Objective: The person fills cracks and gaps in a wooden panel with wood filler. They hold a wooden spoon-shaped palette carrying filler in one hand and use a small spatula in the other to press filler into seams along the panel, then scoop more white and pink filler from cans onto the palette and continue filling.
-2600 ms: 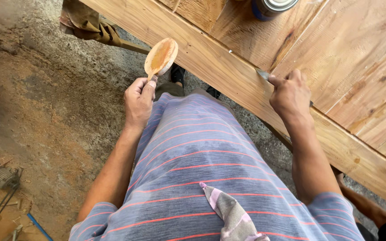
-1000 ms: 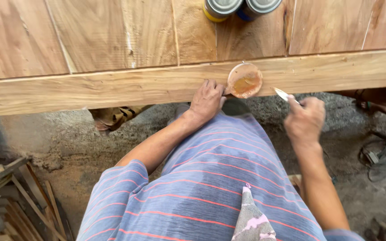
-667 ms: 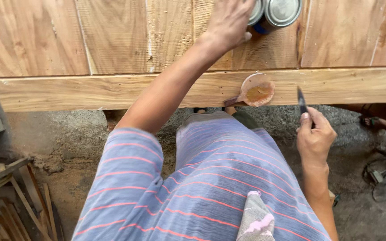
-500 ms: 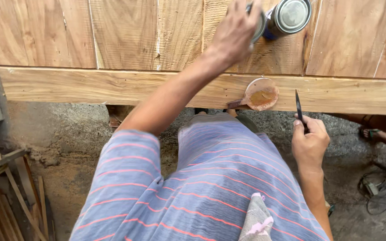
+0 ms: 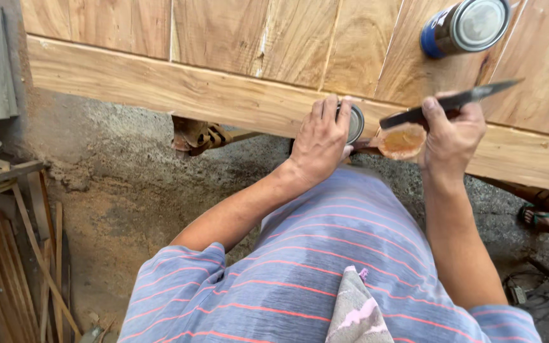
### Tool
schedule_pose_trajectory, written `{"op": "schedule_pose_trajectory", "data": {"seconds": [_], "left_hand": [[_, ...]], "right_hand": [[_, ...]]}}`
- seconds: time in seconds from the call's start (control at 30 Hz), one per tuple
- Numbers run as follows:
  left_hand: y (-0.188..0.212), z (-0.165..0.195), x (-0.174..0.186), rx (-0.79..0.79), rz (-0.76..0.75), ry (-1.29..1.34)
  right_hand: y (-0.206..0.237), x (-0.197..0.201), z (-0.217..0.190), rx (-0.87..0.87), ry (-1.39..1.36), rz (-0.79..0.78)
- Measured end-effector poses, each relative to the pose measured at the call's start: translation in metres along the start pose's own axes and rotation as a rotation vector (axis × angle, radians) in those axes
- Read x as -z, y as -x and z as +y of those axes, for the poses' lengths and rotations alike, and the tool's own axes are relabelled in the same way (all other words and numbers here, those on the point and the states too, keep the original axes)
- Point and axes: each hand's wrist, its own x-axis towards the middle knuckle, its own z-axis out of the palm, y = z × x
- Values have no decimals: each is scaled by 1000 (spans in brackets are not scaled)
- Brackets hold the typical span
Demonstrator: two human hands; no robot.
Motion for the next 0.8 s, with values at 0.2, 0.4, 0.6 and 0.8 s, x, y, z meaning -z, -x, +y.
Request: {"op": "schedule_pose_trajectory", "data": {"seconds": [0.2,0.4,0.6,0.8], "left_hand": [[1,-3,-12,-20,62,-78],[-3,-5,-12,-43,39,-84],[-2,5,-10,-50,67,-119],[2,-22,7,-35,-103,211]], "right_hand": [[3,-33,2,48,0,12],[10,-41,9,0,5,29],[1,-47,43,-417,-104,192],[1,-38,55,-431,-245,191]]}}
